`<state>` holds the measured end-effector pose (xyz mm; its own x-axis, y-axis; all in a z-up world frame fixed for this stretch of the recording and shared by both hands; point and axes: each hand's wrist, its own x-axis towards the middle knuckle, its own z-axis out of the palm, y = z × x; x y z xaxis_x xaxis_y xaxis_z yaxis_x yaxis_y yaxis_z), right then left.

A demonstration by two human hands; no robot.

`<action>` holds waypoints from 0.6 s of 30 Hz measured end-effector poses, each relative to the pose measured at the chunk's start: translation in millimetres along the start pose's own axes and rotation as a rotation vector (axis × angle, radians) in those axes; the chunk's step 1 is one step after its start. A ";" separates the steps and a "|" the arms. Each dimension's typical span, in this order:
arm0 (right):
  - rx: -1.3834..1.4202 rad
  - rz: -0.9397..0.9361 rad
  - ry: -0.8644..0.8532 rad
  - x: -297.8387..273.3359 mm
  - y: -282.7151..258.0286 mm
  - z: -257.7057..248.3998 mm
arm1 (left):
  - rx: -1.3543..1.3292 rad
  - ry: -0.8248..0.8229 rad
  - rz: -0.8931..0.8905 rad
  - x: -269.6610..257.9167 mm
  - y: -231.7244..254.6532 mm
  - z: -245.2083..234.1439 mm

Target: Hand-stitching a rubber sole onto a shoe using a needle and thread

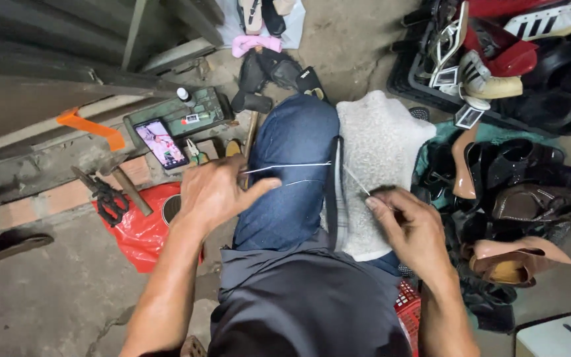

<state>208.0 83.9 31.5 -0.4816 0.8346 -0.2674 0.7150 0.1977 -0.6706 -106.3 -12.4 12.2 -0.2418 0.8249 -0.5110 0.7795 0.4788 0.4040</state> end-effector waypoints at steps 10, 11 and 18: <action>1.142 -0.249 0.085 -15.5 10.8 2.3 | -0.459 0.186 0.145 2.5 48.4 52.0; 1.196 -0.266 0.077 -17.5 15.9 8.3 | -0.506 0.214 0.168 1.5 51.9 51.1; 0.306 -0.179 0.072 -17.0 -66.6 12.7 | -0.316 0.297 0.273 4.6 71.3 49.2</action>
<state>162.0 50.0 71.9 -0.5405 0.8370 -0.0848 0.4322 0.1898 -0.8816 -23.3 10.8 1.3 -0.2429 0.9605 -0.1355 0.6354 0.2631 0.7260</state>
